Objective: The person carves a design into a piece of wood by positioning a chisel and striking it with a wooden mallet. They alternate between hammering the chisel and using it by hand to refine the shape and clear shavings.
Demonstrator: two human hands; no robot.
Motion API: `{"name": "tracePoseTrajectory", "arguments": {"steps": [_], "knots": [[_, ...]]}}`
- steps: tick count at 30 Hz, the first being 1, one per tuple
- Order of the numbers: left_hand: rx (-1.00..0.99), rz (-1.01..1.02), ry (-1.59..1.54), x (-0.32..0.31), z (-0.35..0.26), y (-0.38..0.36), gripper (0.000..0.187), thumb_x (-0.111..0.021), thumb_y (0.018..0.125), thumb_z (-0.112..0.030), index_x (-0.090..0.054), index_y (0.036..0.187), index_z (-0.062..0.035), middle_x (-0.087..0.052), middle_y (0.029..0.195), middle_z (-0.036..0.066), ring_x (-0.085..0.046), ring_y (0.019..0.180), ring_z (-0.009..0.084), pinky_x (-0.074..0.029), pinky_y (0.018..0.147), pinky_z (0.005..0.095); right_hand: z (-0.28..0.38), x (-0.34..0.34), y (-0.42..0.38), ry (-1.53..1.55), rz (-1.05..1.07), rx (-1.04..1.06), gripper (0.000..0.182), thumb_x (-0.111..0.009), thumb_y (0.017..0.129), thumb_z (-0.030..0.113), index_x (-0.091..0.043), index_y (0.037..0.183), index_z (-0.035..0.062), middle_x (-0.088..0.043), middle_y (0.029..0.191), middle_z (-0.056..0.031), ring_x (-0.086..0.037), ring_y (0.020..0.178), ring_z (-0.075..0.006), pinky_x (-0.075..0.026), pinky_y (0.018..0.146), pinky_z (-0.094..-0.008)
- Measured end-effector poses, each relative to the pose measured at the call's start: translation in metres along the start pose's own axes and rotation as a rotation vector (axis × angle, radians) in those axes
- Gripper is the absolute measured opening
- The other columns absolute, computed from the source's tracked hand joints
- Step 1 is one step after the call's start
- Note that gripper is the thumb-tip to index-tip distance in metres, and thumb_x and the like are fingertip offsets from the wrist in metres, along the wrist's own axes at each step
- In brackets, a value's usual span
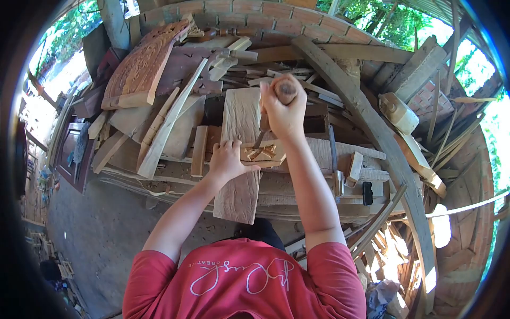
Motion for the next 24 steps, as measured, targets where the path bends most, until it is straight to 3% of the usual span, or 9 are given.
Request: {"name": "tracePoseTrajectory", "arguments": {"steps": [4,8,11,24], "knots": [[0.007,0.055,-0.012,-0.005,0.001,0.002,0.093,-0.059,0.053,-0.075,-0.051,0.108,0.0000,-0.056,0.101,0.015,-0.051,0.101,0.0257,-0.035,0.088,0.0380,-0.006,-0.005,0.020,-0.008,0.018,-0.061,0.018,-0.058,0.081,0.007,-0.045,0.068,0.0033,-0.046,0.050,-0.0018,-0.045,0.040,-0.0096,-0.035,0.040,-0.0236],[-0.096,-0.151,-0.010,-0.015,0.001,-0.010,0.090,-0.062,0.052,-0.073,-0.052,0.105,-0.0009,-0.055,0.097,0.012,-0.052,0.096,0.0243,-0.036,0.085,0.0375,-0.029,0.019,0.045,-0.028,-0.061,-0.112,0.022,-0.055,0.081,0.012,-0.047,0.062,0.0030,-0.046,0.049,-0.0028,-0.045,0.041,-0.0115,-0.034,0.040,-0.0250],[-0.164,-0.244,0.005,-0.012,0.001,-0.011,0.087,-0.064,0.050,-0.071,-0.053,0.102,-0.0020,-0.054,0.094,0.011,-0.052,0.092,0.0231,-0.036,0.083,0.0374,-0.051,0.048,0.056,0.126,-0.162,-0.221,0.014,-0.054,0.081,0.011,-0.047,0.072,0.0019,-0.045,0.051,-0.0055,-0.044,0.041,-0.0141,-0.034,0.040,-0.0266],[-0.091,-0.167,-0.042,-0.006,-0.001,-0.005,0.083,-0.066,0.050,-0.069,-0.053,0.102,-0.0061,-0.053,0.097,0.010,-0.052,0.096,0.0233,-0.034,0.085,0.0386,-0.023,0.034,0.040,0.155,-0.028,-0.076,0.015,-0.053,0.082,0.011,-0.044,0.074,0.0041,-0.043,0.053,-0.0052,-0.042,0.044,-0.0144,-0.034,0.043,-0.0265]]}}
Point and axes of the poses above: each hand's wrist, its own y-axis towards the middle knuckle, its own x-axis out of the back of the hand, z = x × y, the point moved 5 cm from there along y, towards the middle knuckle
